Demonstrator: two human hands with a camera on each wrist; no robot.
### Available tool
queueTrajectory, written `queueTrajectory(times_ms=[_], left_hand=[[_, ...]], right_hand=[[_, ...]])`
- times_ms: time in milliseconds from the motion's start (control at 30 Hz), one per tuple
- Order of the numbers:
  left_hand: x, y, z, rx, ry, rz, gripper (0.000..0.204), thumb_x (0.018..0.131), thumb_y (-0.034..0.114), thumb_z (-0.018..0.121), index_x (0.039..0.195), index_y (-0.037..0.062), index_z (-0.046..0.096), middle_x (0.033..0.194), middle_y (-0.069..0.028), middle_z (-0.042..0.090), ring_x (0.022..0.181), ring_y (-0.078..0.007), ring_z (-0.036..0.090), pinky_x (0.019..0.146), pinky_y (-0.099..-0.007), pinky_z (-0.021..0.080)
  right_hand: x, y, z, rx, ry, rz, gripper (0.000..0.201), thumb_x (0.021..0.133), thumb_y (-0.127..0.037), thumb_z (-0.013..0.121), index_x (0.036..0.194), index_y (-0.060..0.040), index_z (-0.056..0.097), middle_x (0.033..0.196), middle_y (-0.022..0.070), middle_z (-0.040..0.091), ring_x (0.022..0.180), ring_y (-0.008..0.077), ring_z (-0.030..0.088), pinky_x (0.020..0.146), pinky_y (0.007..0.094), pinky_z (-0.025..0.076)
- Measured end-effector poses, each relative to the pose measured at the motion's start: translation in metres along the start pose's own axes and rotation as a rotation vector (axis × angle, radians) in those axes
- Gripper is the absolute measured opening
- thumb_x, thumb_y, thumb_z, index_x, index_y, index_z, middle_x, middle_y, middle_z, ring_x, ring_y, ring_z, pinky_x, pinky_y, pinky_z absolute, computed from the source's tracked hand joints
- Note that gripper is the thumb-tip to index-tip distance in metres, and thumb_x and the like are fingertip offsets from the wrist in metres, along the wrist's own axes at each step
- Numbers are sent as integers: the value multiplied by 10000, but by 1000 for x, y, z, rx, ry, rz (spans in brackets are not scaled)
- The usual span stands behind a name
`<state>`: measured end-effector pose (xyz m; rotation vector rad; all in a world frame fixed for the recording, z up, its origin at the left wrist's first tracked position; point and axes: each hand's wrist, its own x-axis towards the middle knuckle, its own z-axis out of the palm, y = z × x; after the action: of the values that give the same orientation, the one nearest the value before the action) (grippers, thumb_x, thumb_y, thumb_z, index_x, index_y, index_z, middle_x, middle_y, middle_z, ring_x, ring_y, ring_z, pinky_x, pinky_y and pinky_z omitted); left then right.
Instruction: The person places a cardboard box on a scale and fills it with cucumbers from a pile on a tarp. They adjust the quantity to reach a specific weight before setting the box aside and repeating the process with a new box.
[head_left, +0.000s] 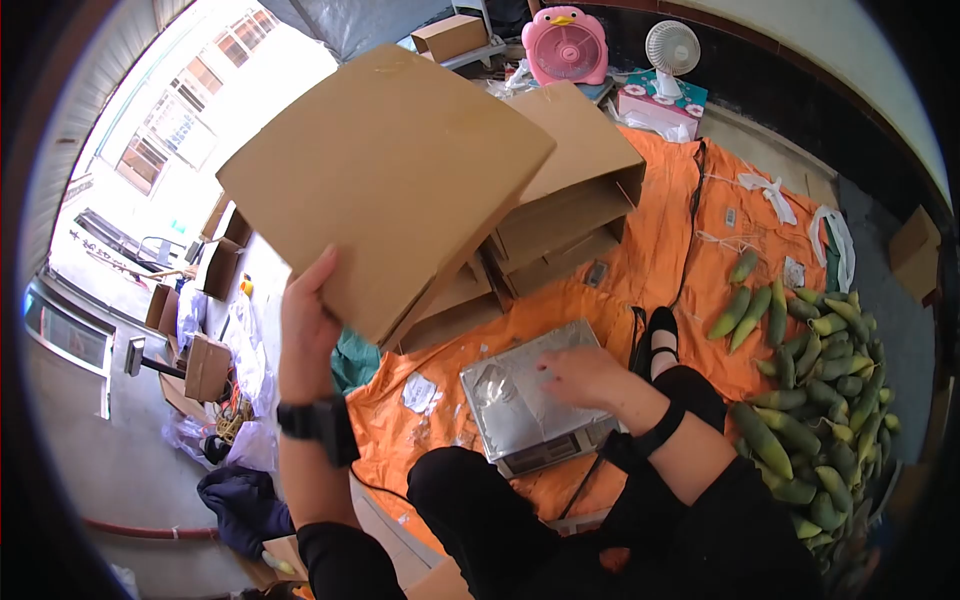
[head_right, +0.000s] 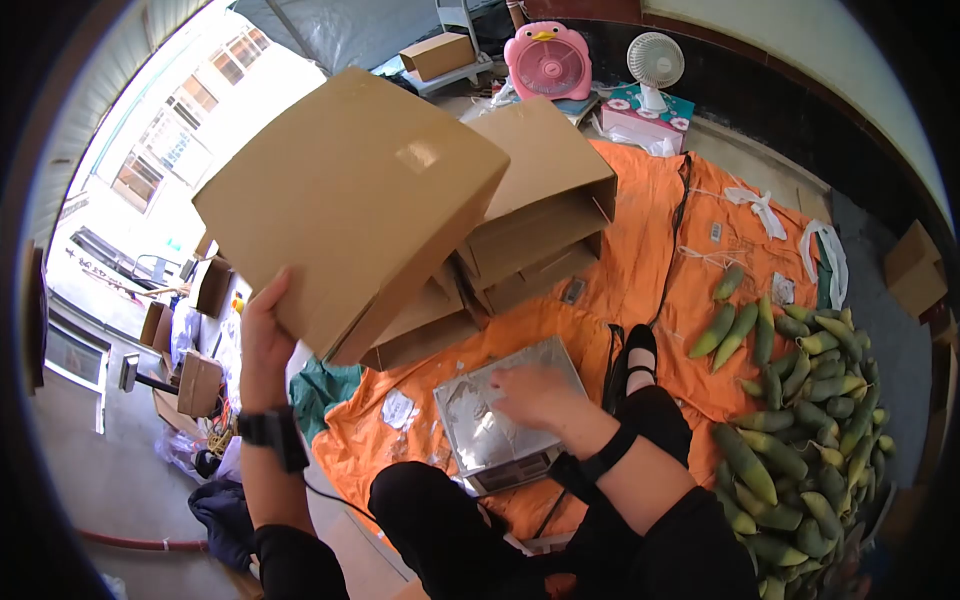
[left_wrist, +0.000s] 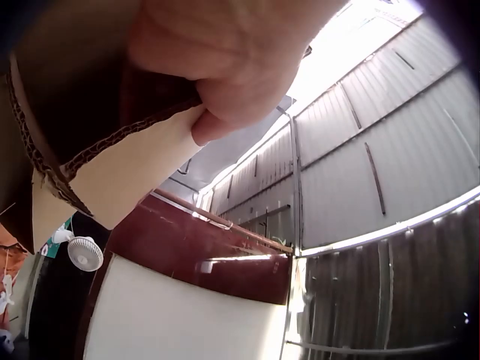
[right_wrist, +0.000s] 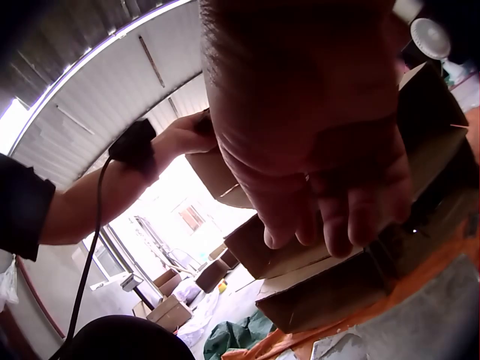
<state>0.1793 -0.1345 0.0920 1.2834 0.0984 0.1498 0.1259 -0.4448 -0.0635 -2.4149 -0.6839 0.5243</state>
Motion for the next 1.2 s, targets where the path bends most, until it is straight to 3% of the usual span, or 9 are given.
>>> queueTrajectory(times_ms=[133, 200, 300, 400, 500, 600, 833, 900, 1200], left_hand=[[-79, 37, -6, 214, 77, 34, 363, 872, 84, 612, 1204, -41, 537, 1124, -129, 630, 998, -227, 634, 872, -333, 510], [-111, 43, -8, 268, 106, 40, 319, 850, 81, 646, 1137, -46, 588, 1046, -116, 664, 928, -207, 659, 812, -317, 528], [-149, 43, -12, 550, 121, 16, 201, 830, 83, 674, 994, -32, 658, 894, -75, 688, 790, -157, 656, 726, -269, 512], [-169, 28, -10, 941, -74, -32, 92, 797, 49, 670, 854, -23, 663, 770, -53, 667, 646, -137, 591, 612, -278, 460], [-174, 5, 10, 1145, -287, 90, 135, 769, 37, 667, 877, -42, 649, 753, -129, 644, 634, -228, 597, 611, -313, 464], [-176, -20, 19, 1275, -413, 41, 214, 758, 36, 653, 965, -18, 665, 820, -197, 636, 730, -351, 620, 665, -350, 493], [-182, -65, 32, 1339, -574, 38, 244, 782, 113, 635, 1013, 57, 690, 856, -143, 663, 779, -329, 643, 700, -374, 515], [-181, -71, 33, 1367, -591, 3, 237, 789, 122, 634, 1011, 62, 692, 852, -136, 665, 776, -321, 645, 695, -373, 513], [-195, -87, 50, 1355, -644, -18, 200, 794, 107, 640, 974, 44, 698, 842, -156, 661, 765, -334, 645, 693, -364, 506]], right_hand=[[-9, 9, -18, 4, -23, 126, 333, 836, -321, 598, 1091, -110, 625, 1011, 145, 672, 974, 342, 629, 846, 432, 490], [-16, 17, -25, -26, 165, 182, 274, 830, -293, 579, 1019, -106, 643, 881, 134, 681, 853, 324, 651, 755, 405, 507], [-24, 31, -30, 2, 282, 223, 256, 829, -279, 586, 998, -99, 652, 865, 123, 684, 833, 315, 655, 742, 397, 506], [-31, 35, -33, 13, 321, 274, 245, 834, -257, 586, 999, -88, 653, 855, 129, 681, 830, 312, 653, 732, 395, 501], [-33, 44, -39, 21, 400, 278, 242, 852, -237, 570, 1007, -68, 650, 871, 139, 680, 829, 314, 649, 730, 393, 498], [-32, 54, -52, 132, 432, 372, 247, 870, -244, 525, 1010, -85, 652, 977, 146, 676, 936, 335, 632, 796, 426, 494], [-41, 66, -57, 193, 576, 393, 239, 893, -235, 501, 996, -79, 650, 979, 146, 673, 939, 338, 627, 792, 421, 491], [-47, 64, -61, 223, 587, 297, 248, 878, -206, 552, 1032, -35, 646, 957, 165, 674, 908, 306, 643, 782, 364, 491], [-58, 54, -66, 225, 577, 377, 251, 869, -215, 507, 1010, -84, 668, 942, 173, 674, 912, 351, 635, 777, 433, 491]])
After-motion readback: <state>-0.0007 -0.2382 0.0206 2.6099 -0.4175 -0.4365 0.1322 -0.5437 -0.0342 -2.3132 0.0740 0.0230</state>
